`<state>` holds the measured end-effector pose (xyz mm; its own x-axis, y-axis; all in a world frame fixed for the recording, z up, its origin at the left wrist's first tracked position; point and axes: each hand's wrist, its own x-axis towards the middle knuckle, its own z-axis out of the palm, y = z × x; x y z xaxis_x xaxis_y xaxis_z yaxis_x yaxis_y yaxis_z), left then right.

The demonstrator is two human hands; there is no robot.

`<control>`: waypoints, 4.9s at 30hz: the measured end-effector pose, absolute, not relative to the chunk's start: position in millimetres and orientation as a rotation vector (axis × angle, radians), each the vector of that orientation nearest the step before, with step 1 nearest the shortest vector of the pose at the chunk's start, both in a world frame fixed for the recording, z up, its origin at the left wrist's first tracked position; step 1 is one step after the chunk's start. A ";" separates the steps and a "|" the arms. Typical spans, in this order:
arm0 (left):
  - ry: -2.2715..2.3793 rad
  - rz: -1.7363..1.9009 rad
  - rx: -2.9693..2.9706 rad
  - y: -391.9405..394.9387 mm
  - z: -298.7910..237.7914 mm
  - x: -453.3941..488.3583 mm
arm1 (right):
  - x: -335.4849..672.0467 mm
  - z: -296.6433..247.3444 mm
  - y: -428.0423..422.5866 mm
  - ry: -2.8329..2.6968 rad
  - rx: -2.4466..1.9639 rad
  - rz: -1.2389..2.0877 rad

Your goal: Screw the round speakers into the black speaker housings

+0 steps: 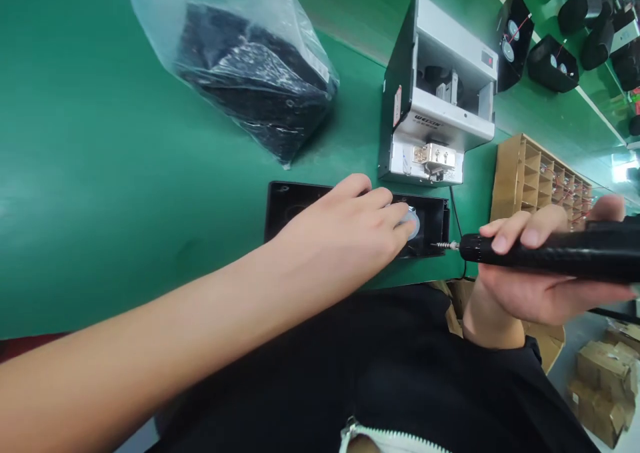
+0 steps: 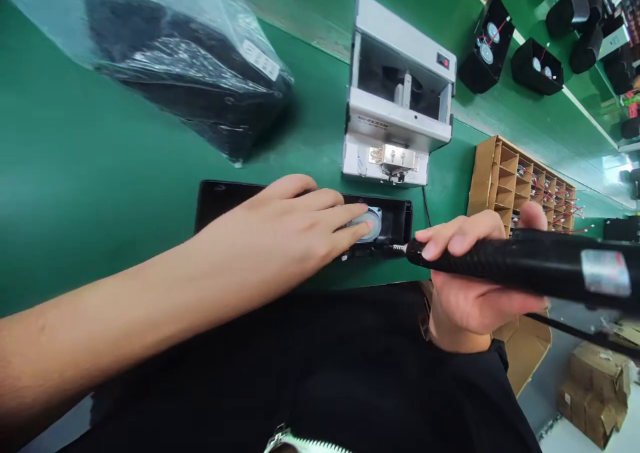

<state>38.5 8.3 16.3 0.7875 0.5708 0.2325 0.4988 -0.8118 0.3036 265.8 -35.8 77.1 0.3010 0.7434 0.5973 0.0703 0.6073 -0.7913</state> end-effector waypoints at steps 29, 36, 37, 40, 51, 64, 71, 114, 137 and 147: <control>0.750 0.118 2.815 25.2 11.3 51.3 | 269.6 34.5 -18.9 -1.167 -0.855 0.506; 0.770 0.100 2.811 25.4 14.9 53.2 | 265.5 22.3 -14.8 -1.161 -0.907 0.507; 0.775 0.093 2.804 25.1 15.7 53.8 | 264.9 20.5 -14.0 -1.161 -0.894 0.515; 0.792 0.076 2.790 24.2 17.8 55.6 | 263.7 17.2 -11.9 -1.144 -0.848 0.527; 0.804 -0.047 2.754 25.7 26.7 60.3 | 263.6 17.4 -12.0 -1.147 -0.775 0.572; 0.791 -0.104 2.761 27.2 31.1 62.2 | 261.5 15.4 -17.9 -1.030 -0.798 0.600; 0.775 -0.069 2.785 27.1 28.7 61.7 | 263.5 14.0 -18.0 -1.036 -0.883 0.535; 0.805 -0.221 2.712 29.5 36.3 67.2 | 274.7 46.6 -19.7 -0.963 -0.806 0.775; 0.819 -0.167 2.751 25.4 33.6 70.2 | 257.8 42.2 -36.2 -1.090 -0.756 0.676; 0.708 0.159 2.792 19.1 28.3 53.4 | 268.1 66.7 -33.9 -0.991 -0.838 0.657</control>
<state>53.4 19.1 28.3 0.8755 0.4813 0.0427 0.4533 -0.8487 0.2723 268.1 -33.9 66.7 0.4093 0.7954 0.4469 -0.1012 0.5264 -0.8442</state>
